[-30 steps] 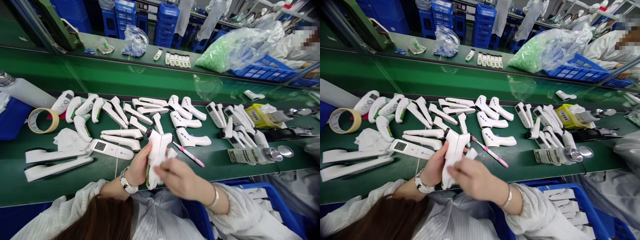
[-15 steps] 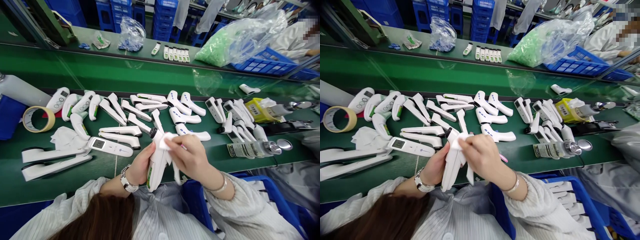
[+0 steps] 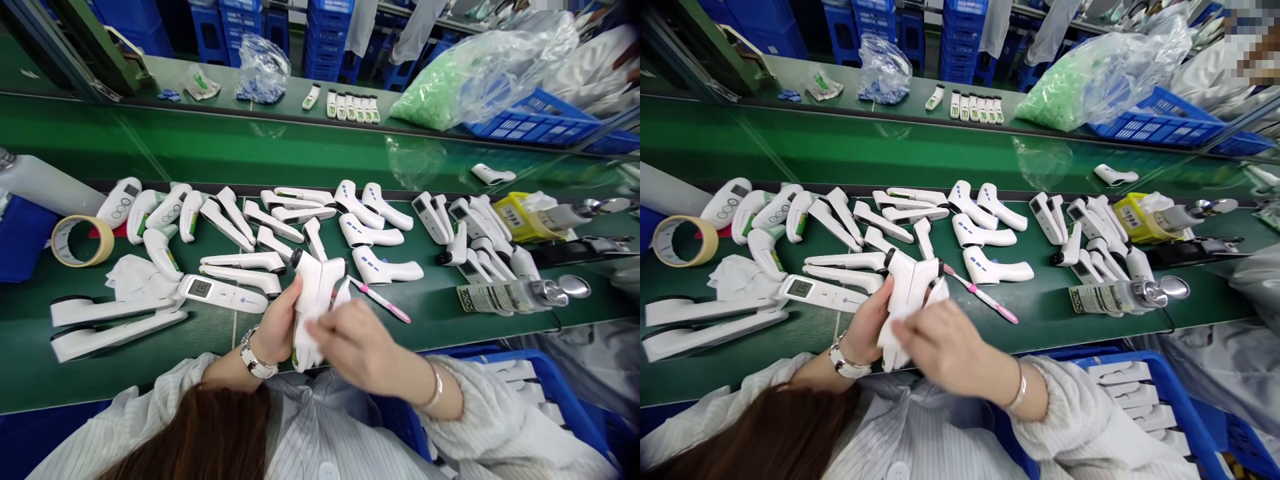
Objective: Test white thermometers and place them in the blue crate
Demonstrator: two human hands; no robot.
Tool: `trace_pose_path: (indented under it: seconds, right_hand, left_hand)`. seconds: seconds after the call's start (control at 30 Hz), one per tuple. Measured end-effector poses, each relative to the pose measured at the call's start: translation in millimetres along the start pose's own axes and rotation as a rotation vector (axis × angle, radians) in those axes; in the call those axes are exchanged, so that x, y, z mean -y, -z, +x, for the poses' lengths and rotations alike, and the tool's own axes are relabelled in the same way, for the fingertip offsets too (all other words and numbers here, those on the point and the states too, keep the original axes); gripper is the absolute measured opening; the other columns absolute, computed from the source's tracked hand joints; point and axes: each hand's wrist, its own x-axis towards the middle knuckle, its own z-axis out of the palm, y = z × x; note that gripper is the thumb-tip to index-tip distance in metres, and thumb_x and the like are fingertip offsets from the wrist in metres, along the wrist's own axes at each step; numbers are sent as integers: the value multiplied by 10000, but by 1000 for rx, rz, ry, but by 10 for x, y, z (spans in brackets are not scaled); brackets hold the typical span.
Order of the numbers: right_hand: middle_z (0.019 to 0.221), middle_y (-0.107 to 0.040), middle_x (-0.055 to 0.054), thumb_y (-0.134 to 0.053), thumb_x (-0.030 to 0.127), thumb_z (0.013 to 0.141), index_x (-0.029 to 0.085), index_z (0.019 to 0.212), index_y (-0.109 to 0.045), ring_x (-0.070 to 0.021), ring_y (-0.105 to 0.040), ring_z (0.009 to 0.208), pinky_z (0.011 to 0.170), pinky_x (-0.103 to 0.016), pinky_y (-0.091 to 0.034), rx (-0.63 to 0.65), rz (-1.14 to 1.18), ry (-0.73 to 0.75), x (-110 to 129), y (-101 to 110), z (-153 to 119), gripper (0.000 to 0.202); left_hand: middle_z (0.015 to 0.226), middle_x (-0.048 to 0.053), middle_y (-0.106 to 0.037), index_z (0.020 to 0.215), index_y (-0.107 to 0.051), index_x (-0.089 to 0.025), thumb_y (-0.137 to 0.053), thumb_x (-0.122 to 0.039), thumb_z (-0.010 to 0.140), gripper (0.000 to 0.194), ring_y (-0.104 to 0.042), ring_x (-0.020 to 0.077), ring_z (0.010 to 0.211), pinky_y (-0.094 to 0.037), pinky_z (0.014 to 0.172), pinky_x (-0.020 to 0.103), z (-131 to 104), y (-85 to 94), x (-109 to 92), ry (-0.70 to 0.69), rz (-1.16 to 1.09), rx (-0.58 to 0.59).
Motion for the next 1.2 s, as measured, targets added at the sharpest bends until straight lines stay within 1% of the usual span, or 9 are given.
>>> trace_pose_path:
  seconds: [0.13,0.3,0.4,0.47,0.63,0.8,0.9,1.03,1.2]
  right_hand:
    - [761,-577,-19,-492,168,883,125,1009,-601,-130,-471,666,625,-293,-383,269,272,237,206,64,-76,172]
    - [878,-542,-85,-505,89,819,98,1093,-569,-169,-513,809,674,-305,-432,-52,246,29,-159,343,59,282]
    - [889,-532,-90,-502,89,825,107,1129,-558,-178,-498,796,671,-329,-422,-163,40,-147,-363,320,176,310]
    - [874,-542,-91,-501,114,838,99,1120,-564,-185,-485,782,669,-351,-396,-164,-47,-141,-354,218,218,289]
    - [771,-581,-25,-501,134,866,132,1110,-574,-161,-468,729,656,-357,-295,64,9,93,54,-60,73,255]
    - [759,-579,-10,-486,173,866,130,1022,-597,-140,-449,695,636,-341,-273,276,275,216,320,-134,-198,196]
    - [749,-560,-23,-476,182,800,158,924,-607,-152,-457,686,649,-349,-297,188,448,110,254,-72,-278,182]
    - [807,-536,-46,-482,124,761,173,959,-603,-173,-490,738,683,-364,-349,22,332,-171,45,14,-358,237]
    - [1250,-430,-146,-571,197,789,181,1159,-540,-303,-392,1181,959,-490,-324,-130,164,-524,-43,-78,-423,372]
  left_hand:
    - [851,115,-676,975,-666,-44,-383,-515,875,558,-609,149,690,-501,617,220,11,21,-69,-22,67,0]
    - [754,99,-666,967,-669,-75,-365,-524,874,550,-620,173,677,-515,624,257,12,8,-49,37,29,15]
    - [785,101,-679,957,-671,-88,-428,-481,869,471,-634,183,704,-515,604,256,4,-3,-25,-14,44,-19]
    - [763,94,-682,933,-677,-92,-467,-470,856,439,-635,179,689,-515,607,253,4,-1,-17,-33,39,-25]
    - [765,100,-677,928,-678,-66,-471,-487,846,476,-631,178,720,-521,713,261,18,28,-40,-13,-8,66]
    - [919,118,-658,1000,-654,-50,-341,-477,899,540,-605,144,712,-512,588,210,28,10,-102,-86,24,39]
    - [889,121,-649,996,-652,-49,-297,-455,914,545,-599,149,705,-507,572,215,29,-11,-118,-83,7,34]
    - [883,125,-639,993,-645,-40,-291,-454,916,549,-594,151,700,-505,575,224,24,-12,-114,-57,-26,54]
    - [915,128,-635,1039,-622,-42,-261,-467,919,570,-601,157,730,-512,614,236,19,-2,-110,-55,-59,83]
